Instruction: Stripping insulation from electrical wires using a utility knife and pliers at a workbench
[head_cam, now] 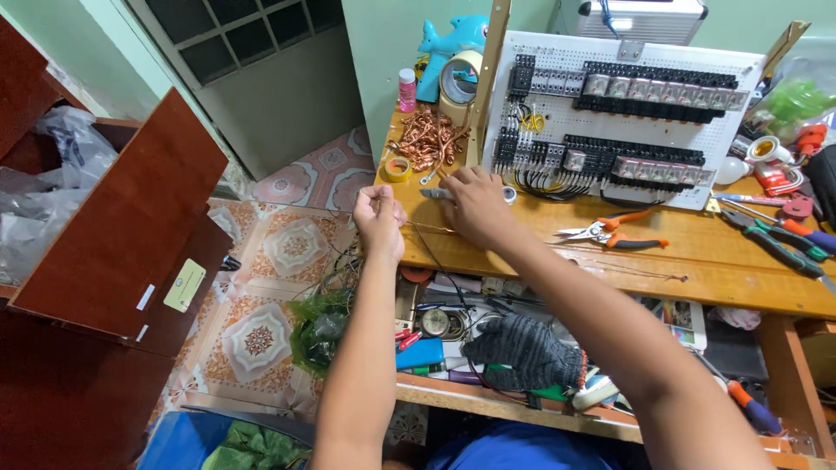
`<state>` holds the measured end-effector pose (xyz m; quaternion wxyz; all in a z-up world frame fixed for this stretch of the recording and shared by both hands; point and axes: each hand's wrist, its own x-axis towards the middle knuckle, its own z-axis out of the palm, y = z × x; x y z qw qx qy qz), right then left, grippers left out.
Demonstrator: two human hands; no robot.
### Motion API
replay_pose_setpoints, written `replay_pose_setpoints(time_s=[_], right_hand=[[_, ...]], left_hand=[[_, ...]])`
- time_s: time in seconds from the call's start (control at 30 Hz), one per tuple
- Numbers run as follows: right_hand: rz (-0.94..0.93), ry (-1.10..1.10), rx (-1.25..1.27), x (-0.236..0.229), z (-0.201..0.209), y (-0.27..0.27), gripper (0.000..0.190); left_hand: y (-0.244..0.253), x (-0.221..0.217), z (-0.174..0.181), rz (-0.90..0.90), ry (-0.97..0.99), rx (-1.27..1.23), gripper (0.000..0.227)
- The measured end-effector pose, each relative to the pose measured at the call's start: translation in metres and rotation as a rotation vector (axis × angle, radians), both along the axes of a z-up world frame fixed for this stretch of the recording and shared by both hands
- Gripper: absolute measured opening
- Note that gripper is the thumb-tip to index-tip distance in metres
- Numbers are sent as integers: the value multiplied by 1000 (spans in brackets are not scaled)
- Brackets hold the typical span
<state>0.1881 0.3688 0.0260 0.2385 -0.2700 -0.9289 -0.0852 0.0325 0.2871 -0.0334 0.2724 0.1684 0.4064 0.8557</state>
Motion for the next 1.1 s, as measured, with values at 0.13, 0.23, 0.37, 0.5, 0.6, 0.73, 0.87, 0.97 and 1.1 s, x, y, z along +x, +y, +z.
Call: replay_pose_setpoints(time_s=[0.13,0.23,0.37,0.5,0.6,0.73,0.87,0.97,1.1], right_hand=[[179,222,-419,-5,-21,-33,23],[272,269,-439,-14,-48,-34,24],[211,372,-614,-7,-51,-42,10],[184,362,-711,13,-46,-62,6],[154,322,-743,31,-35,-75,8],[156,321,-795,43,-35,-83,8],[178,283,-740,29,-42,-81,11],[187,272,-716,19,-45,-67,12],[195,268,-701,13,-48,-50,14]], left_hand=[[-1,5,4,34,13,-21,8],[-1,5,6,21,41,-77,9],[-4,9,5,91,57,-108,7],[3,-1,5,262,-88,-80,4],[2,6,8,345,21,-251,3],[0,-18,4,348,-57,-163,6],[-1,-37,9,467,-40,-200,6],[6,-59,6,536,-28,-215,5],[41,-96,-25,678,118,-365,2]])
